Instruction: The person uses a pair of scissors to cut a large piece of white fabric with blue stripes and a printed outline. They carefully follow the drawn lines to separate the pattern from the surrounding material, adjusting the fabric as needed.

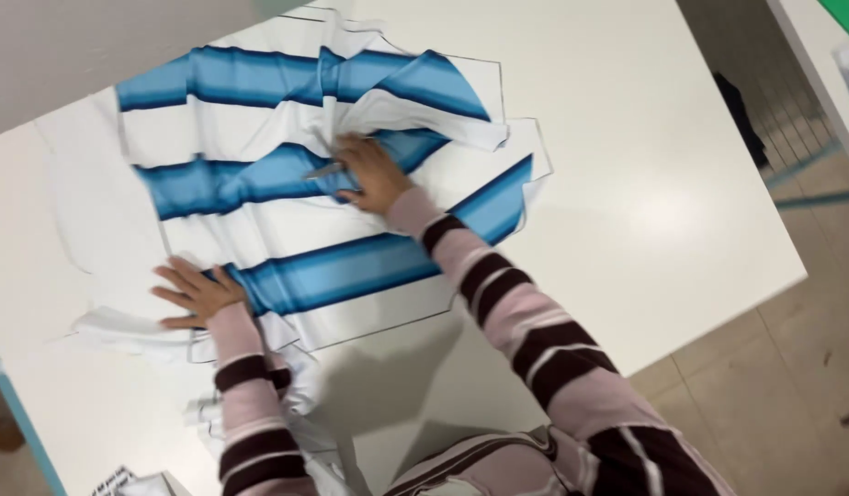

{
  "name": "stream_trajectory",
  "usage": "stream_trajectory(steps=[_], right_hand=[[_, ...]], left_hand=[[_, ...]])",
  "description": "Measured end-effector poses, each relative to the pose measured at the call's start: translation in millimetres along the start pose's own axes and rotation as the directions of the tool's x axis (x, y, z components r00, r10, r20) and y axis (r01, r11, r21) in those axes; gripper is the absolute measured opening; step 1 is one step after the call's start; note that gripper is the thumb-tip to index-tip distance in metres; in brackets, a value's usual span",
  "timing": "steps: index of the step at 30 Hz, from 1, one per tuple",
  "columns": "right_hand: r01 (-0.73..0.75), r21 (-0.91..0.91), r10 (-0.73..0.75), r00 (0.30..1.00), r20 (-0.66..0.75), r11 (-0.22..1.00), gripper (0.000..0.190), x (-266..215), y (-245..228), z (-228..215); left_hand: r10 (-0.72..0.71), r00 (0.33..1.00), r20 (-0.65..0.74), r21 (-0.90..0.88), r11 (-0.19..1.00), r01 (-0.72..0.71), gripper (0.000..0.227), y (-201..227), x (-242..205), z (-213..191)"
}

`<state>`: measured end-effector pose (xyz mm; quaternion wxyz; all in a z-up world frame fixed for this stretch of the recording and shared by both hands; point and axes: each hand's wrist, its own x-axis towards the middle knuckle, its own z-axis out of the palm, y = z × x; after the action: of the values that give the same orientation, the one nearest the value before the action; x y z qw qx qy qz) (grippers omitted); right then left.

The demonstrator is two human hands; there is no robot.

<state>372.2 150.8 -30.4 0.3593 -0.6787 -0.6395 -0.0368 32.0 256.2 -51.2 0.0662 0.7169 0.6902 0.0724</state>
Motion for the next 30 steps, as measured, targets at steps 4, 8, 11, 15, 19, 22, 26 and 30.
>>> stream_trajectory(steps=[4,8,11,15,19,22,26,30], right_hand=[[-0.128,0.009,0.124,0.972,0.201,0.992,0.071,-45,80,-63],[-0.296,-0.022,0.296,0.955,-0.014,0.955,0.061,-84,167,-160],[-0.387,-0.132,0.358,0.912,-0.202,0.912,0.046,-119,210,-208],[-0.446,0.050,0.445,0.867,-0.225,0.893,0.037,-174,142,-263],[-0.422,-0.143,0.398,0.902,-0.171,0.895,0.055,-285,111,-276],[-0.640,-0.087,0.620,0.764,-0.177,0.764,0.062,-336,107,-276],[-0.589,-0.239,0.566,0.808,-0.163,0.772,0.073,-359,115,-274],[-0.526,-0.303,0.517,0.848,-0.117,0.795,0.073,-362,105,-286]], left_hand=[[-0.063,0.996,0.067,-0.081,0.994,0.069,0.081,-4,-56,37],[0.080,0.975,0.208,-0.234,0.972,-0.030,0.084,49,-122,37],[0.268,0.940,0.211,-0.404,0.899,-0.166,0.082,71,-161,27],[0.379,0.923,-0.063,-0.714,0.629,-0.307,0.063,65,-201,-38],[0.406,0.910,0.089,-0.338,0.872,-0.356,0.061,41,-234,-64],[0.262,0.931,0.254,0.014,0.962,-0.274,0.071,29,-263,-67],[0.158,0.950,0.271,-0.002,0.987,-0.163,0.076,-1,-292,-46],[0.007,0.970,0.244,0.045,0.999,-0.018,0.082,-29,-322,-40]])
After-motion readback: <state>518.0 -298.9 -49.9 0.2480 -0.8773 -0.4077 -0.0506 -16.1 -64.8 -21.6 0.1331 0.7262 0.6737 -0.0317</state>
